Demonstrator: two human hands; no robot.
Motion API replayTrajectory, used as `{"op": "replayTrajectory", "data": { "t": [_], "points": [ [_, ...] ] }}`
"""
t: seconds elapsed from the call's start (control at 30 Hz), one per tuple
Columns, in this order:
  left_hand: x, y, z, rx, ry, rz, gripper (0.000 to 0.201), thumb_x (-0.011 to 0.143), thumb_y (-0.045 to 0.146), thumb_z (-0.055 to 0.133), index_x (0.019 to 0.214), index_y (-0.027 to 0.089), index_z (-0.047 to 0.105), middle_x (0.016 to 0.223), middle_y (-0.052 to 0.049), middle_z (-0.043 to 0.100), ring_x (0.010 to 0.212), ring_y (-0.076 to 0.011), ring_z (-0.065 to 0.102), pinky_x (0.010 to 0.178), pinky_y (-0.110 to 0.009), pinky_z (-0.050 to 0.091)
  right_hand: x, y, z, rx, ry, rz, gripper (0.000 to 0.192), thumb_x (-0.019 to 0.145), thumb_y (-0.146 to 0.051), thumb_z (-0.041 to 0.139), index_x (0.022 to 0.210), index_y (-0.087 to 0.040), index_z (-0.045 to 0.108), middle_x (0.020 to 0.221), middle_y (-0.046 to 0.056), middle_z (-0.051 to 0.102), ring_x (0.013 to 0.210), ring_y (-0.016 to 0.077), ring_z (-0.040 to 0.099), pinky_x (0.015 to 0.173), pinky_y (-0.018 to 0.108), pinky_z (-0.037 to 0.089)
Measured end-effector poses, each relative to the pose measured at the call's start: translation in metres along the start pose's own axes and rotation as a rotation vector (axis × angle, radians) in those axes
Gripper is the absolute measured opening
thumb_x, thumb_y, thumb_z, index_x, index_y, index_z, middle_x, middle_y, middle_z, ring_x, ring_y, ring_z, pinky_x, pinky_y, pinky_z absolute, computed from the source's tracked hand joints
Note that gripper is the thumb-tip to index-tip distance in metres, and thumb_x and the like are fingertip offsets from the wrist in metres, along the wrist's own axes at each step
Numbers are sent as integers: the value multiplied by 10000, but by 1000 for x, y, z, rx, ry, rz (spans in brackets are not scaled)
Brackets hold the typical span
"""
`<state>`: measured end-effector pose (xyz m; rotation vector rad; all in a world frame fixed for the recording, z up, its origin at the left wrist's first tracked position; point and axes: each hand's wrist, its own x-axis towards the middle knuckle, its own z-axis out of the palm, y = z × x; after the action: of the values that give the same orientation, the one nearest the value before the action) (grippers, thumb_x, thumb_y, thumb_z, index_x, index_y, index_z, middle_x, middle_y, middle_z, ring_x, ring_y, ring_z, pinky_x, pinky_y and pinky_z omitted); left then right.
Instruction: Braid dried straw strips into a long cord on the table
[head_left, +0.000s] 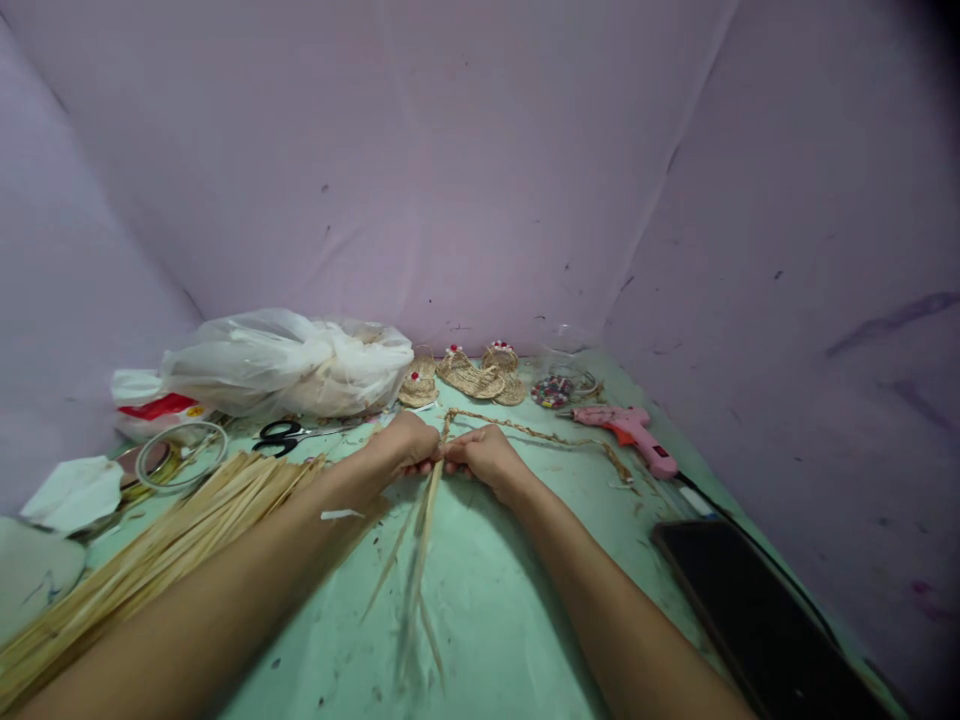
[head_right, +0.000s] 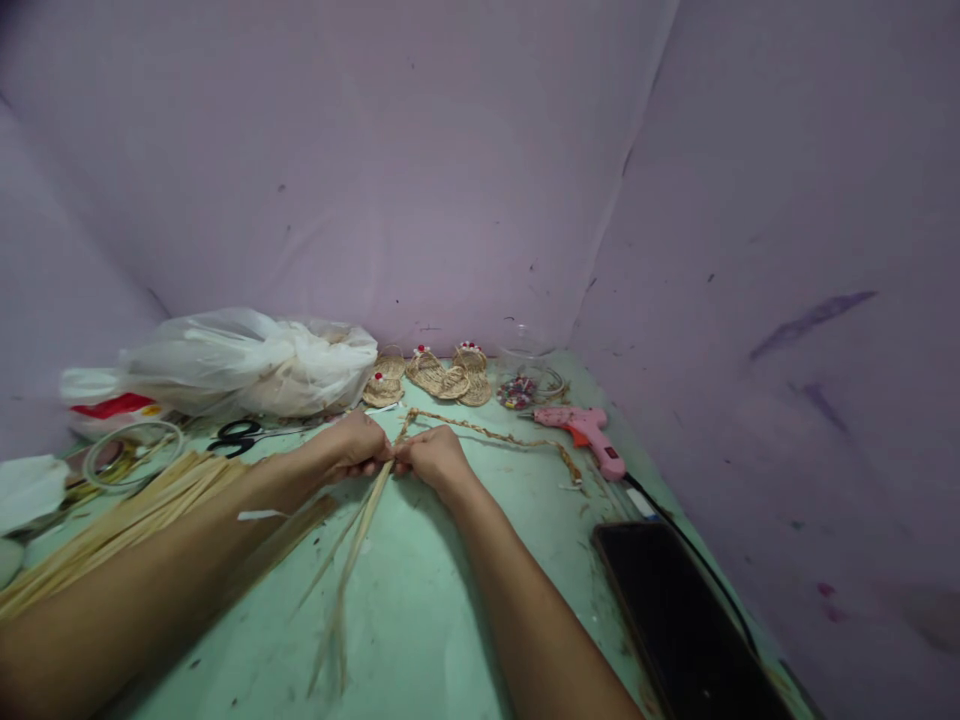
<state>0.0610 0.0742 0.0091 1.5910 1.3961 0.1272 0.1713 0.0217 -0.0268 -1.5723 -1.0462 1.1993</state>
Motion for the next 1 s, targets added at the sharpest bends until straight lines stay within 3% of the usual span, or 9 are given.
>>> {"op": "replayTrajectory", "data": {
  "t": [0.13, 0.33, 0.4, 0.6, 0.73, 1.0],
  "points": [
    [-14, 4, 8, -66, -29, -92, 152, 616, 112, 476, 473, 106, 528, 292, 30, 364, 257, -37, 250, 314, -172, 156, -5, -6, -2, 65, -6, 18, 98, 559, -146, 541, 501, -122, 617, 439, -12, 548, 363, 42, 359, 360, 164, 260],
    [-17, -1, 24, -377, 13, -16, 75, 617, 63, 450, 596, 134, 436, 422, 2, 513, 380, -95, 496, 388, -188, 400, -8, -10, -6, 138, -37, 64, 133, 544, -110, 489, 558, -106, 621, 399, -32, 495, 323, 31, 315, 320, 166, 167],
    [-16, -7, 27, -367, 46, 28, 60, 625, 106, 470, 643, 145, 429, 421, 9, 516, 379, -113, 510, 383, -209, 419, -7, -9, -8, 154, -49, 70, 111, 540, -122, 495, 554, -106, 604, 406, -31, 487, 320, 30, 305, 316, 169, 144],
    [-10, -17, 25, -188, 137, 168, 84, 599, 203, 507, 578, 145, 450, 367, 31, 453, 302, -78, 407, 308, -166, 287, -5, -6, -12, 181, -129, 67, 57, 539, -168, 519, 523, -119, 542, 361, -63, 377, 323, 27, 230, 328, 172, 98],
    [-8, -15, 20, -212, 120, 150, 123, 547, 188, 534, 517, 151, 421, 348, 66, 373, 283, -35, 278, 299, -164, 166, -3, -5, -13, 177, -152, 69, 96, 540, -190, 522, 569, -109, 564, 390, -50, 419, 339, 25, 212, 341, 173, 96],
    [-16, -13, 18, -269, 53, 39, 232, 554, 237, 575, 539, 181, 350, 350, 86, 300, 286, -32, 207, 322, -190, 114, -2, -3, -10, 122, -105, 82, 69, 515, -184, 558, 551, -125, 555, 338, -80, 361, 329, 27, 221, 358, 174, 127]
  ]
}}
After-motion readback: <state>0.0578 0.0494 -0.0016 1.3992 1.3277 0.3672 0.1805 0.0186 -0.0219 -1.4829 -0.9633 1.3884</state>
